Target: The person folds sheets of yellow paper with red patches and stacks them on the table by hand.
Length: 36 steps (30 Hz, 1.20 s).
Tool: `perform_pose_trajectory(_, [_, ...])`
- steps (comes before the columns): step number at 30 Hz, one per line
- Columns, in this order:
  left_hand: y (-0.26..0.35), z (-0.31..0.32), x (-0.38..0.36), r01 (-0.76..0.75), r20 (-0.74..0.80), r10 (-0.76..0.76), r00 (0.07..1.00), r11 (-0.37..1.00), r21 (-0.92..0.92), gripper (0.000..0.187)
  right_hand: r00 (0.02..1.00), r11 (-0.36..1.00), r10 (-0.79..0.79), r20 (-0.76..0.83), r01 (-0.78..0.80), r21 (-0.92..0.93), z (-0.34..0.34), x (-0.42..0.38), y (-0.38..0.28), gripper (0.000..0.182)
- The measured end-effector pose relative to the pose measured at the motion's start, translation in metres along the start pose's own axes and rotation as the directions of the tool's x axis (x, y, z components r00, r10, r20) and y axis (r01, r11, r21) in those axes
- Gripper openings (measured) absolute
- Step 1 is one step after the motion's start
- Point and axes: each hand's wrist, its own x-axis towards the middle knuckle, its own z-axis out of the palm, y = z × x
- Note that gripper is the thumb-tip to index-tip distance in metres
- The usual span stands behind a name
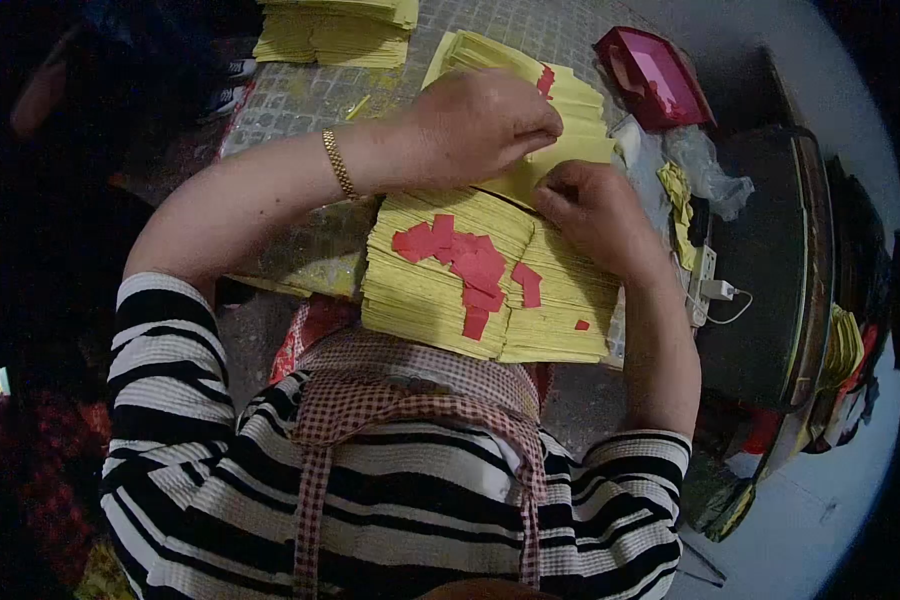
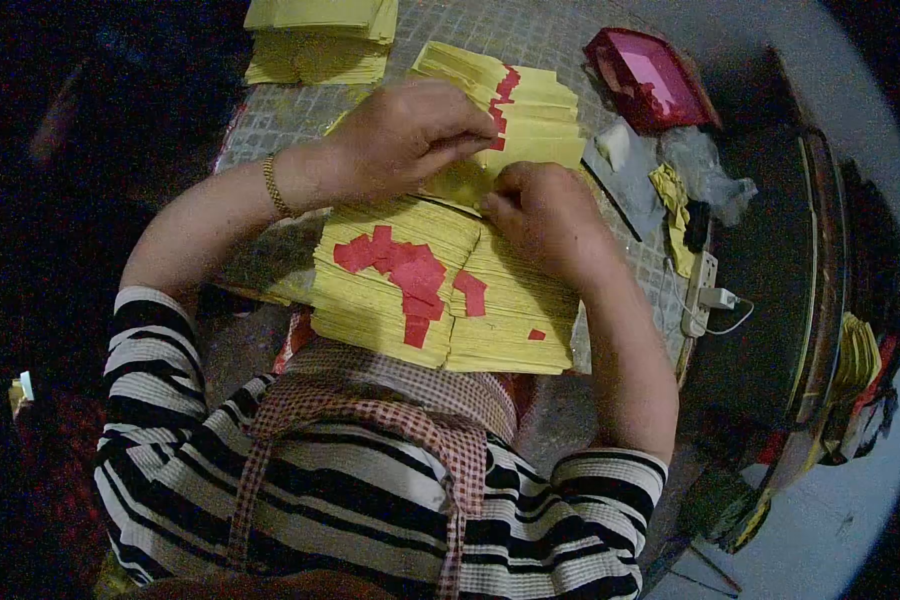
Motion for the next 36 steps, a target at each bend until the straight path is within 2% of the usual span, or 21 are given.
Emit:
perform_pose_trajectory(2, [0.008, -0.011, -0.004, 0.243, 0.198, -0.21, 0.958, 0.957, -0.158, 0.017, 0.995, 0.992, 0.024, -0.094, -0.012, 0.127, 0.001, 0.003, 0.003, 0.01])
perform_pose_trajectory(4, [0.014, -0.02, -0.003, 0.486, 0.41, -0.36, 0.838, 0.835, -0.258, 0.017, 0.981, 0.968, 0.061, -0.186, -0.013, 0.249, 0.001, 0.004, 0.005, 0.012])
perform_pose_trajectory(5, [0.012, -0.021, -0.002, 0.484, 0.409, -0.359, 0.839, 0.836, -0.259, 0.017, 0.98, 0.969, 0.062, -0.187, -0.014, 0.247, 0.001, 0.003, 0.007, 0.012])
perform_pose_trajectory(7, [0.006, -0.022, 0.002, 0.608, 0.582, -0.418, 0.698, 0.775, -0.172, 0.017, 0.966, 0.959, -0.074, -0.247, 0.137, 0.247, 0.006, -0.003, 0.013, 0.017])
perform_pose_trajectory(9, [0.001, -0.024, 0.004, 0.706, 0.725, -0.455, 0.516, 0.706, -0.059, 0.017, 0.931, 0.929, -0.205, -0.302, 0.282, 0.241, 0.009, -0.007, 0.016, 0.024])
perform_pose_trajectory(15, [0.013, -0.024, 0.013, 0.581, 0.699, -0.406, 0.588, 0.814, -0.016, 0.017, 0.975, 0.957, -0.158, -0.157, 0.19, 0.218, -0.004, -0.012, 0.01, 0.034])
perform_pose_trajectory(19, [0.009, -0.01, 0.005, 0.498, 0.652, -0.264, 0.711, 0.843, -0.203, 0.015, 0.977, 0.964, 0.066, -0.204, -0.01, 0.266, 0.0, -0.005, 0.002, 0.03])
perform_pose_trajectory(25, [0.018, -0.015, 0.01, 0.593, 0.699, -0.283, 0.657, 0.767, -0.246, 0.013, 0.947, 0.965, 0.001, -0.32, 0.083, 0.25, 0.016, -0.022, 0.001, 0.026])
perform_pose_trajectory(27, [0.015, -0.011, 0.007, 0.609, 0.705, -0.276, 0.653, 0.745, -0.272, 0.013, 0.822, 0.938, -0.338, -0.459, 0.333, -0.093, 0.02, -0.037, 0.007, 0.023])
perform_pose_trajectory(29, [0.012, -0.007, 0.003, 0.626, 0.709, -0.272, 0.651, 0.72, -0.299, 0.013, 0.601, 0.751, -0.658, -0.454, 0.485, -0.448, 0.023, -0.053, 0.011, 0.02])
perform_pose_trajectory(34, [0.012, -0.004, -0.001, 0.638, 0.706, -0.276, 0.652, 0.702, -0.315, 0.012, 0.54, 0.637, -0.758, -0.366, 0.49, -0.595, 0.031, -0.086, 0.009, 0.019])
perform_pose_trajectory(36, [0.011, -0.003, -0.004, 0.627, 0.7, -0.272, 0.66, 0.713, -0.314, 0.012, 0.571, 0.655, -0.739, -0.357, 0.486, -0.579, 0.033, -0.092, 0.008, 0.018])
